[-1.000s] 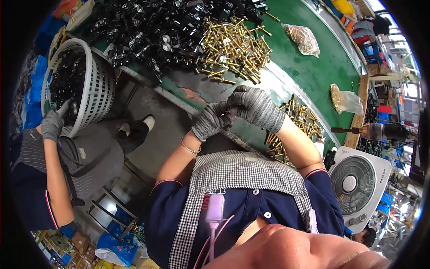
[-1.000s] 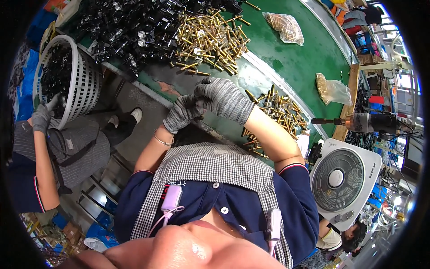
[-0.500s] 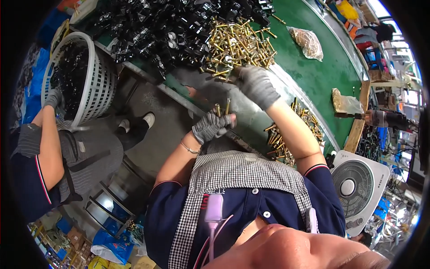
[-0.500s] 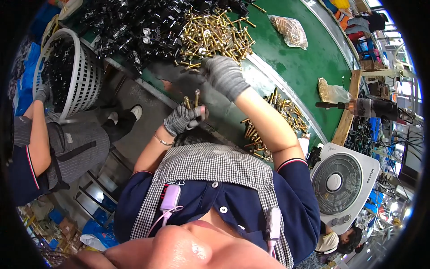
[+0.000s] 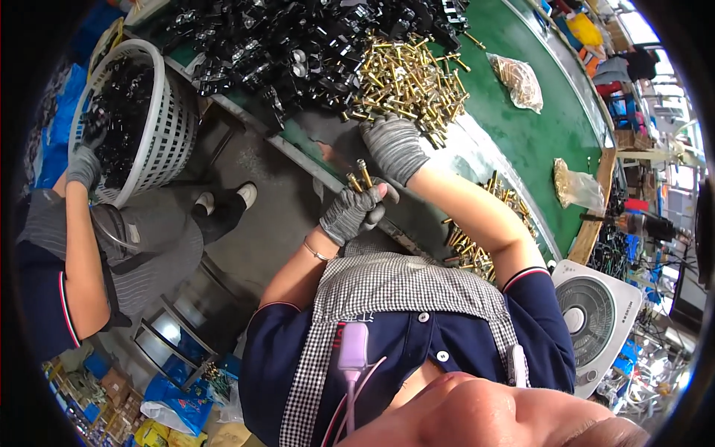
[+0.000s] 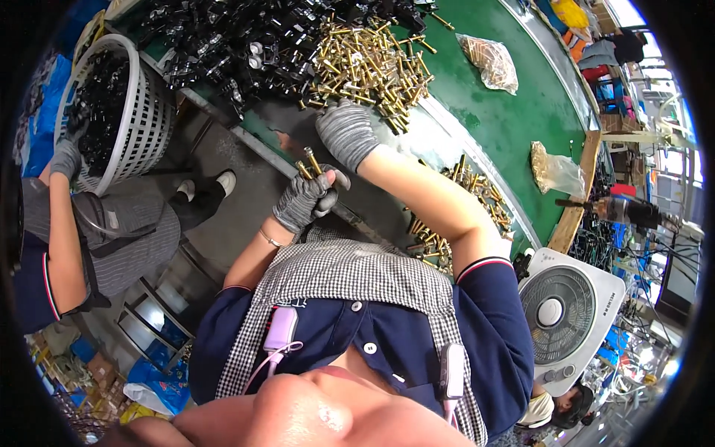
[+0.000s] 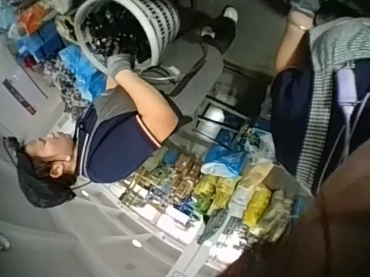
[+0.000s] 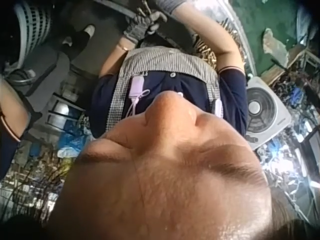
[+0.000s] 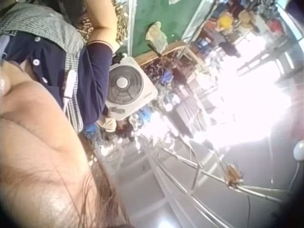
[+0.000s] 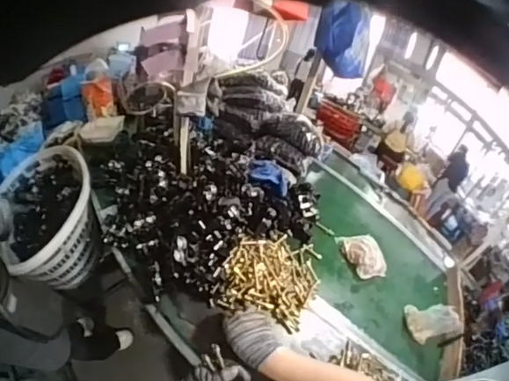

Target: Assemble metal components using an electric screwdriver on a factory production line.

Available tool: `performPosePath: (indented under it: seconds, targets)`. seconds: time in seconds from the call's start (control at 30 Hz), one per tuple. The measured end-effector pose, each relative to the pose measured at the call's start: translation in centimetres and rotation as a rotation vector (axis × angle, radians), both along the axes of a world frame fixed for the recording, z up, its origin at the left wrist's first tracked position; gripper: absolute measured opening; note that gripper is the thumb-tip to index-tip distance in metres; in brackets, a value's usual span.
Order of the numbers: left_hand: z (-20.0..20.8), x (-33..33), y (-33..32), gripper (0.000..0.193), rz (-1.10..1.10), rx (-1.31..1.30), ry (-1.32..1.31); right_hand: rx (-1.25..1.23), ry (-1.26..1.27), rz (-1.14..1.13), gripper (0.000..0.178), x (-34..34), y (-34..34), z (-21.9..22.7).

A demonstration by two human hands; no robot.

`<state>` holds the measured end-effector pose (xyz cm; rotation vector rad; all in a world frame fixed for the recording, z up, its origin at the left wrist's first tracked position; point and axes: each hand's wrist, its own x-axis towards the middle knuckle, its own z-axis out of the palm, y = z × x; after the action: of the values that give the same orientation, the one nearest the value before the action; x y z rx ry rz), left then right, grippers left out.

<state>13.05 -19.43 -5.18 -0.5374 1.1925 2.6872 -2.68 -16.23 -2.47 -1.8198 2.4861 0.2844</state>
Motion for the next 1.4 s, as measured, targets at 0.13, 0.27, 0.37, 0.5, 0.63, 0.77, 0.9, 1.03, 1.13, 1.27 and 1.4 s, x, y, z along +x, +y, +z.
performPosePath:
  seconds: [0.13,0.27,0.37,0.5,0.63,0.77,0.9,1.03,1.13,1.27,1.4]
  targets:
    - [-0.2,0.4,-0.2,0.034,0.047,-0.015,0.002,-0.096,-0.055,-0.152,0.015,0.0,0.4,0.8]
    - [-0.1,0.1,-0.1,0.033,0.052,-0.027,0.008,0.061,0.014,0.008,0.02,0.4,-1.6,0.2]
    - [0.4,-0.2,0.0,0.033,0.031,-0.101,0.072,0.021,0.019,0.045,0.012,-0.8,-1.1,0.1]
    - [0.0,1.1,-0.9,0.025,0.178,0.015,0.044,-0.124,-0.135,-0.034,0.014,-1.7,0.6,3.9]
    - [-0.9,0.7,-1.9,0.019,0.255,0.117,0.081,-0.215,-0.415,-0.154,0.018,-3.3,4.9,5.4]
    - [-1.0,-1.1,-1.7,0.025,0.323,-0.012,-0.021,-0.11,-0.435,-0.094,0.016,-3.5,6.6,3.3]
    - [-0.2,-1.9,-1.2,0.018,0.274,-0.269,-0.114,-0.206,-0.417,-0.04,0.018,-3.4,8.1,3.3]
    - [-3.0,-2.8,-1.1,0.022,0.199,-0.529,-0.133,-0.275,-0.465,0.002,0.02,-3.2,8.7,3.9]
    - [-1.9,-3.2,-0.5,0.027,0.15,-0.642,-0.079,-0.283,-0.53,0.028,0.022,-3.2,9.0,4.7]
    - [-3.6,-3.9,0.0,0.03,0.317,-1.01,0.43,-0.321,-0.738,0.113,0.027,-2.6,8.9,5.9]
    - [-0.2,-2.9,-0.5,0.038,-0.376,-0.292,0.058,-0.317,-0.84,0.13,0.026,-2.0,8.7,6.3]
